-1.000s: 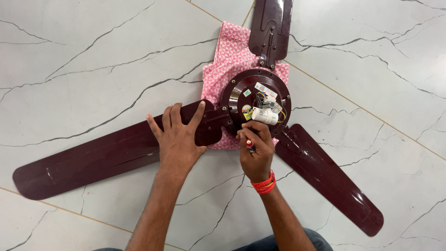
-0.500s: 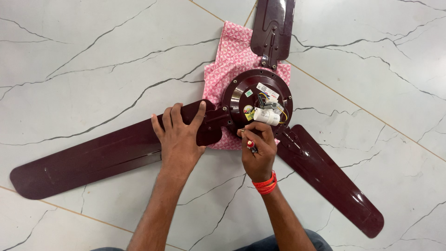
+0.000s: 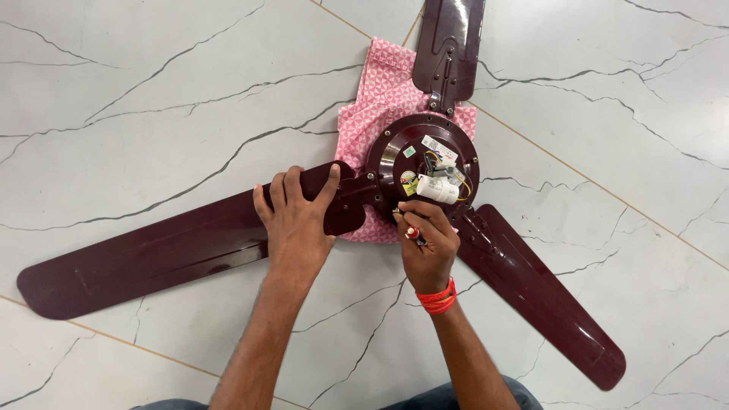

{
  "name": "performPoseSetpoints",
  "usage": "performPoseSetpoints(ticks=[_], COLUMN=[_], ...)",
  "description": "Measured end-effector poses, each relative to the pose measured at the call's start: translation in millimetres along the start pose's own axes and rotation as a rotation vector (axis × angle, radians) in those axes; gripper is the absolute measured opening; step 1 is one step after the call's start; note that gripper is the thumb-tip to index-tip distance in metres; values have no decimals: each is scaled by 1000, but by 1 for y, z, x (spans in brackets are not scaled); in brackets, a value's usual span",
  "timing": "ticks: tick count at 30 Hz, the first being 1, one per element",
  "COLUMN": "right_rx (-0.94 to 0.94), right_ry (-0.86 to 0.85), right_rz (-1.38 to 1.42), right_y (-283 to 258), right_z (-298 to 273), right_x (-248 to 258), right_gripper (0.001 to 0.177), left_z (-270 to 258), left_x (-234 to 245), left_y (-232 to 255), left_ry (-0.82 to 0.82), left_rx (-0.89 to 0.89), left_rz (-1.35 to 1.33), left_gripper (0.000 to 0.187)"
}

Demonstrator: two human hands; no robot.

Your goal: The person is repairing a ceiling fan by using a screwdriver to tighten screws on the fan blades and motor housing. The fan is placed on a cloth on the floor, and the person works on the central hub and blade attachments.

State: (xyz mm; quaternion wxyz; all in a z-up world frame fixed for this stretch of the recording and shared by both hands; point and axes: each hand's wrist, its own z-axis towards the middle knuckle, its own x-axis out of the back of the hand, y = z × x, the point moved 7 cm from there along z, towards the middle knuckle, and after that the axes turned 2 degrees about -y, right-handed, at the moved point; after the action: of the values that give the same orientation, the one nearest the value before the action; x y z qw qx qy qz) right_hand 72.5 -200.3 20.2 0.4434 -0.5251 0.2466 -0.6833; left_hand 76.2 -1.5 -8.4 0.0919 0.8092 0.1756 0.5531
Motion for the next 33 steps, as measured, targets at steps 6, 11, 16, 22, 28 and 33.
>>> performPoseSetpoints(ticks=[6,11,16,22,28,33], right_rx=[27,114,256,286,279,258], right_ry=[-13,-105,-115,-107,-98,-118], right_rz=[-43,-161,-275,-329,-344,-298], right_y=[-11,-22,-29,-23,-23,-26], right_z=[8,14,20,15,14,17], right_x=[-2,-14,-23,-30,-31,-29], right_gripper=[12,27,23,23,28,27], left_z=[1,-3,-4,-5,-6,-5], left_x=[-1,1,3,2,2,2], left_y=[0,0,1,1,2,2], left_ry=[-31,6,30,49,47,48], left_rx=[21,9,-9,-18,-17,-16], left_rz=[-26,-48,-40,-13,-23,-29], left_gripper=[111,111,109,106,106,106])
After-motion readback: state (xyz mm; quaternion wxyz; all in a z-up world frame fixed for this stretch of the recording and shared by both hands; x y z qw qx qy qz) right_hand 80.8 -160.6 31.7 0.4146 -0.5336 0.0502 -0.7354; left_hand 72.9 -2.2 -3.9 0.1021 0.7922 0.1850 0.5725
